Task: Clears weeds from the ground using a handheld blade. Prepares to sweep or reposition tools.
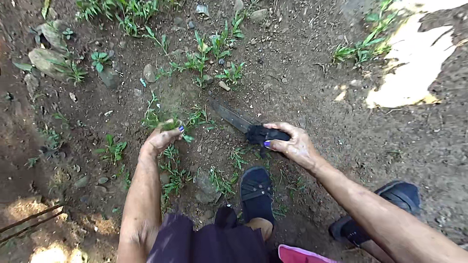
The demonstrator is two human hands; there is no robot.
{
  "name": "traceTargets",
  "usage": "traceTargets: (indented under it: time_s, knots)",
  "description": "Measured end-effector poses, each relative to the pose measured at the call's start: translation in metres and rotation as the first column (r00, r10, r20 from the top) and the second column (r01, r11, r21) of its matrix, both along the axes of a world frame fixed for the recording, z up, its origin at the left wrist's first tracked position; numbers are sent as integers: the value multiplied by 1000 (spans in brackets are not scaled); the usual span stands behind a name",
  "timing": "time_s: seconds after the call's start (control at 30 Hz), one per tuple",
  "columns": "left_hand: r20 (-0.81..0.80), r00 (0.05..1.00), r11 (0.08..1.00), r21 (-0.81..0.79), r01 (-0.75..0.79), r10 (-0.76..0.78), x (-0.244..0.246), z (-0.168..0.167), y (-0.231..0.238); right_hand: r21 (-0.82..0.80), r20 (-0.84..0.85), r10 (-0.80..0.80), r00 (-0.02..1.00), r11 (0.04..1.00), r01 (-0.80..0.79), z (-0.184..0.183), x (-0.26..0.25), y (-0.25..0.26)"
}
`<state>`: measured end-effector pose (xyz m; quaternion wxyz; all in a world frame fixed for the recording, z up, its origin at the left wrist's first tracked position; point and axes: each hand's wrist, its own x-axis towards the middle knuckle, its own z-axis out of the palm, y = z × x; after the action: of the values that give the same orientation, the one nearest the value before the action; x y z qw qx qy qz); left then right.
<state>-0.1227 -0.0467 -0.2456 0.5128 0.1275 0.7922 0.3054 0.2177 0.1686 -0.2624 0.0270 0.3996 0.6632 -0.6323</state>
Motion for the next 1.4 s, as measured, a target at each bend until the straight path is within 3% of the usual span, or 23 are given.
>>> traceTargets:
  time_s: [0.1,0.17,0.23,0.37,0.43,0.53,0.6,0.7,0.77,0.83,1.0,1.13,1.27,1.33,1.4]
  knots:
    - [120,993,1000,-30,-9,13,-9,11,-14,-20,46,59,997,998,-58,6,36,16]
    - [75,992,994,-59,-96,101,-9,20,-11,-5,50,63,997,998,-62,11,50,21]
    - [-53,994,990,-100,-96,91,-7,23,0,9,26,30,999,999,-30,13,52,21]
    - [-329,890,925,-316,212,-317,1,22,37,-5,-11,50,999,999,-50,7,23,-1]
    - [-403,808,883,-376,283,-430,12,15,58,50,-27,209,977,977,-208,4,17,-17]
    - [-467,648,791,-458,406,-603,27,-5,78,156,-40,511,858,852,-500,14,31,-24]
    - [-486,557,737,-503,451,-673,31,-17,83,128,-45,471,881,877,-463,25,48,-21]
    - [-465,475,664,-540,517,-747,37,-20,84,-25,-33,222,975,975,-222,37,67,-5]
    - [-420,503,653,-539,532,-756,39,-18,85,-92,7,45,999,995,-44,40,65,2]
    - [-369,600,694,-512,506,-710,39,-16,89,-150,57,-74,996,985,82,39,47,4]
    - [-305,787,823,-397,407,-537,32,-18,89,-336,46,-193,980,921,197,2,-29,-8]
    - [-311,804,846,-358,395,-506,31,-21,84,-254,-5,-99,995,963,95,7,-13,-3]
    - [-319,811,855,-358,376,-490,32,-24,79,-308,57,-156,986,937,166,21,16,-1]
    - [-333,813,865,-339,369,-477,32,-24,79,-383,96,-226,969,890,246,18,0,-11]
    - [-364,821,892,-285,350,-439,33,-24,77,-378,31,-268,963,889,259,-1,-30,-26]
